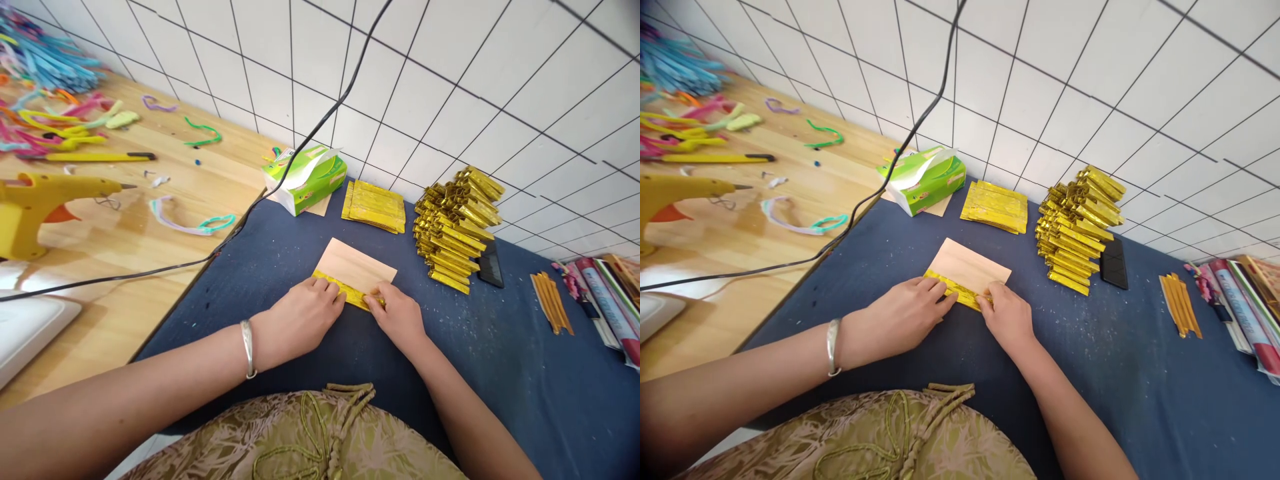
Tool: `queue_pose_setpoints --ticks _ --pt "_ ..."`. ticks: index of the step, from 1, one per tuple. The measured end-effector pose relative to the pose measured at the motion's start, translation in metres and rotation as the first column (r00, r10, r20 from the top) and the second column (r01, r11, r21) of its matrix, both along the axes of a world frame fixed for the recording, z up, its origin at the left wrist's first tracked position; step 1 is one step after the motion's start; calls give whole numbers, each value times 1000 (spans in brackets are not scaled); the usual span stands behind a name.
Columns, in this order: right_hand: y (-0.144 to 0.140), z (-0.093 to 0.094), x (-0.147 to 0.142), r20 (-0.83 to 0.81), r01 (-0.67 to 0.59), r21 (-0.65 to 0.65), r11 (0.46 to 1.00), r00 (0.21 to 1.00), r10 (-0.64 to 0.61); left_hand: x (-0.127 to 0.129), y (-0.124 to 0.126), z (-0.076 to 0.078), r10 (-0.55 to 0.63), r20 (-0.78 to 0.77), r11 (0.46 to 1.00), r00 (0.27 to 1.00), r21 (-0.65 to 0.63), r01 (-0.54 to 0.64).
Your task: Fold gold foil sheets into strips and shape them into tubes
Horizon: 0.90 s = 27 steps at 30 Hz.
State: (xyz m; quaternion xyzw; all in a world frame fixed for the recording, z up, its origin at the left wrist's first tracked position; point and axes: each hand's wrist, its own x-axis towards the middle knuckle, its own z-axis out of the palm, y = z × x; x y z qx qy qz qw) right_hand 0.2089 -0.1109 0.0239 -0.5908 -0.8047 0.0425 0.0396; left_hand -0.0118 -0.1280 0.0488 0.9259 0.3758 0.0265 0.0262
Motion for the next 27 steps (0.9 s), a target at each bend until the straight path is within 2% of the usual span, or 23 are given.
queue_pose_setpoints --ticks 3,6,10,12,15,23,27 --pt "-4 8 -3 36 -33 97 995 999 30 2 -4 -3 30 9 999 999 13 -30" --pt "-10 15 -9 99 -157 188 970 985 140 1 -3 -2 21 12 1000 1000 15 -21" --pt "-22 10 -20 126 -412 167 896 910 395 -1 -1 0 15 23 1000 1000 9 -15" --pt "-29 4 -22 115 -461 169 871 887 447 -1 -2 -1 20 35 1000 999 -2 -20" --pt "-37 -2 -20 88 -433 161 887 901 424 -3 -3 -3 26 48 1000 999 -13 -26" --pt "-57 0 12 55 -307 164 938 952 302 -12 -12 -10 73 27 997 997 8 -74" --pt "-63 -3 19 59 -274 151 950 962 268 -21 -18 -15 129 11 991 992 33 -129"
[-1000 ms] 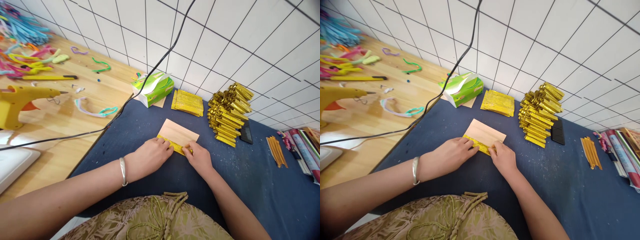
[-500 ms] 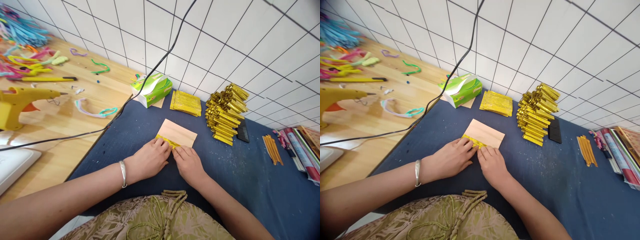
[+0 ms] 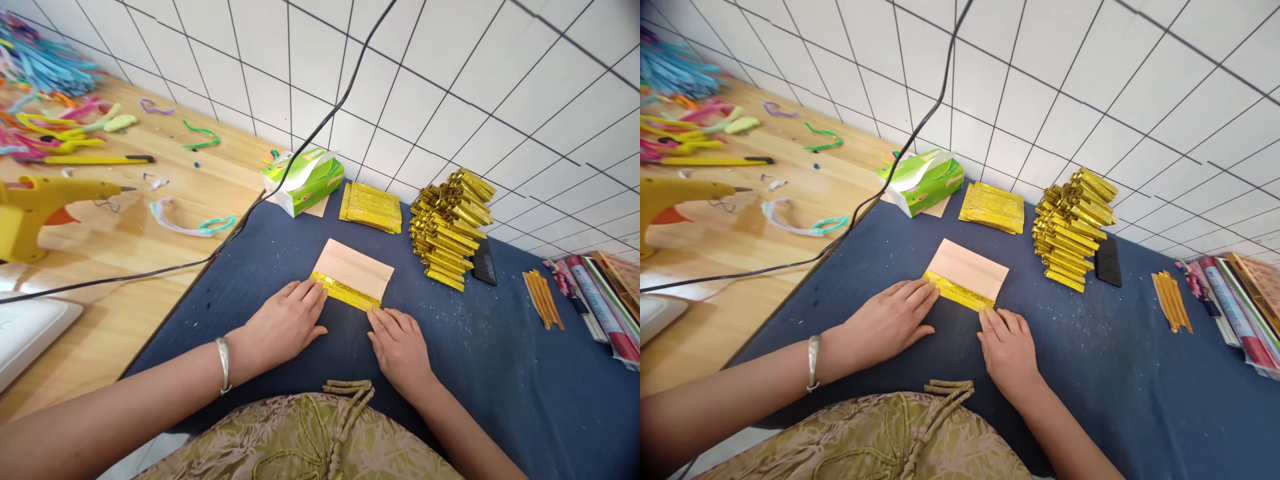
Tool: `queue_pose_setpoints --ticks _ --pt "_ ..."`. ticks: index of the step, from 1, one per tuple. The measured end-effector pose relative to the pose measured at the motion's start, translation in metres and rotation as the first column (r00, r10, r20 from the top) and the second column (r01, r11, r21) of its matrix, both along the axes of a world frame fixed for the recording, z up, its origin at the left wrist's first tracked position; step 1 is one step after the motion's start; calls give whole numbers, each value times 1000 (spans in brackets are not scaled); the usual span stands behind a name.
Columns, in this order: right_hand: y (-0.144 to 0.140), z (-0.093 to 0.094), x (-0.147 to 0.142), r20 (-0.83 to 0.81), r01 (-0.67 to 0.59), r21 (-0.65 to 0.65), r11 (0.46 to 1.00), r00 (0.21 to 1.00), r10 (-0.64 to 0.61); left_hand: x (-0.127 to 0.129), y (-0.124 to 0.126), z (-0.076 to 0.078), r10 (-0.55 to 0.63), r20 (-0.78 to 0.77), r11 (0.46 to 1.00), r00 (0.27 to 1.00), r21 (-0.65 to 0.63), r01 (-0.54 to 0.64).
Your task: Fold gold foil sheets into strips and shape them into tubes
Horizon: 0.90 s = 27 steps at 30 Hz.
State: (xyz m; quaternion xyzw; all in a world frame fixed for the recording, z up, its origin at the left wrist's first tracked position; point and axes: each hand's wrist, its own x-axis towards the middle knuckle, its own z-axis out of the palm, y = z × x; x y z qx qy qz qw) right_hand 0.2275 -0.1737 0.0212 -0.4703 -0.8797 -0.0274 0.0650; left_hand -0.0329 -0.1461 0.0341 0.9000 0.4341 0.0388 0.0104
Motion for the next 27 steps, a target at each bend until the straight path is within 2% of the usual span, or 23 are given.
queue_pose_setpoints --ticks 8,14,17,21,23,27 --pt "0 -1 0 -13 46 -5 999 999 -46 -12 -2 -1 24 18 999 1000 22 -24" --pt "-3 7 -5 -86 -1 -36 999 996 -2 -11 6 1 21 34 999 999 25 -22" --pt "-8 16 -14 -204 -118 -144 983 975 88 -12 18 2 26 61 999 998 41 -29" --pt "-8 27 -24 -399 -407 -305 861 876 272 -10 42 1 18 114 999 993 39 -23" --pt "-1 32 -22 -445 -453 -299 840 845 297 -8 55 -2 5 132 999 991 37 -10" --pt "25 41 -4 -455 -357 -171 918 855 248 -3 84 -10 -105 146 994 984 11 105"
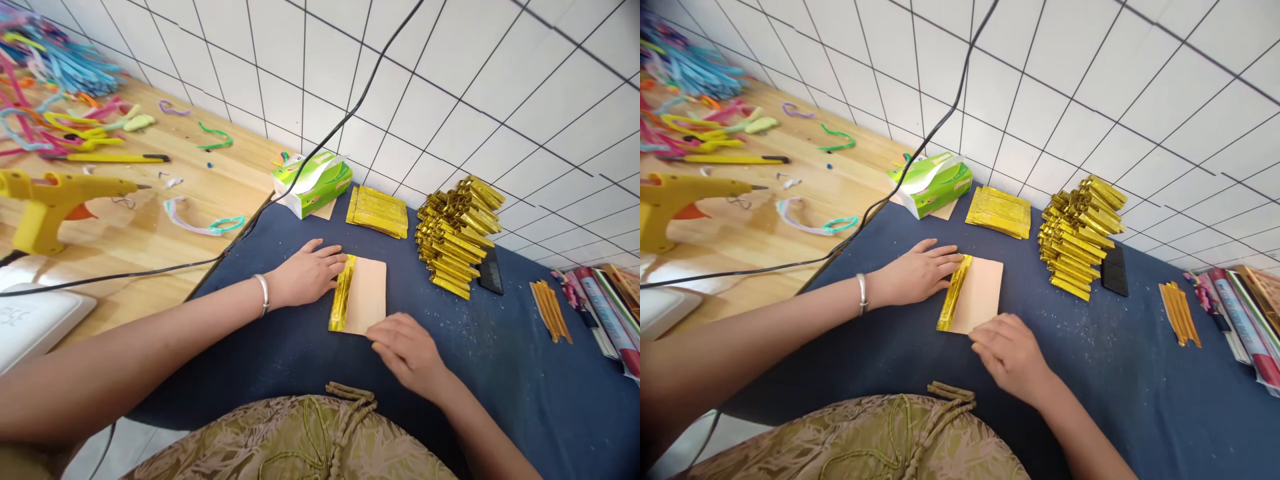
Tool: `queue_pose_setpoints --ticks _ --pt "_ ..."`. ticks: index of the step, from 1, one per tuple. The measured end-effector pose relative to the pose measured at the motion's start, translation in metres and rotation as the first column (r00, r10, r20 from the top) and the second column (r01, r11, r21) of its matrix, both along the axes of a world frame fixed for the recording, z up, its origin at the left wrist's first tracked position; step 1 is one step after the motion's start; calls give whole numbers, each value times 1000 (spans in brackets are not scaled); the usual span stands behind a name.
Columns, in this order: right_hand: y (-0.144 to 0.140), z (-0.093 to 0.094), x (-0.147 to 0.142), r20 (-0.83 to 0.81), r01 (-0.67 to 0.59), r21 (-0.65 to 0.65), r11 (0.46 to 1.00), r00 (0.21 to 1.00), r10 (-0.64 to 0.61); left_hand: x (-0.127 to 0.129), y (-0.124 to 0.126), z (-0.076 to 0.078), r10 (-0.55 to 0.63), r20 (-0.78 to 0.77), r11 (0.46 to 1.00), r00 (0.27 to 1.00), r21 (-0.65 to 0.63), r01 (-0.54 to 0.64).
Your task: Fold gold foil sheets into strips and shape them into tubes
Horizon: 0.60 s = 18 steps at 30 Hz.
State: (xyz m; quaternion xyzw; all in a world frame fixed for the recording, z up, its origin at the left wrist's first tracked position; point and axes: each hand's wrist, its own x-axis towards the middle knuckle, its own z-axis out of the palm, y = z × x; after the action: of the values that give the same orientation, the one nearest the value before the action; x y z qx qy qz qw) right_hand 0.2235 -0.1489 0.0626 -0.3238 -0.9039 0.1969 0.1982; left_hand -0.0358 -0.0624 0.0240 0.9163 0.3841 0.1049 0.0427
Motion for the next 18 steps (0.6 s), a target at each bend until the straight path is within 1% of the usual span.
queue_pose_setpoints --ticks 3,5,8,11,14,16,18 --pt "28 1 16 22 86 71 994 996 -88 5 25 -1 -125 -28 992 992 -35 124" --pt "49 -4 22 43 116 110 987 992 -121 11 43 2 -197 -55 980 979 -42 195" --pt "79 -19 22 88 131 151 980 985 -145 23 65 8 -278 -82 961 957 -37 276" --pt "101 -36 19 176 115 172 978 974 -146 35 76 13 -314 -95 949 945 -48 311" --pt "112 -49 20 223 135 176 975 959 -173 43 69 14 -273 -69 962 959 -18 273" --pt "114 -54 22 235 149 175 973 954 -189 44 54 13 -237 -39 971 971 23 238" --pt "112 -57 24 240 163 180 970 949 -204 42 33 12 -237 -23 970 971 41 238"
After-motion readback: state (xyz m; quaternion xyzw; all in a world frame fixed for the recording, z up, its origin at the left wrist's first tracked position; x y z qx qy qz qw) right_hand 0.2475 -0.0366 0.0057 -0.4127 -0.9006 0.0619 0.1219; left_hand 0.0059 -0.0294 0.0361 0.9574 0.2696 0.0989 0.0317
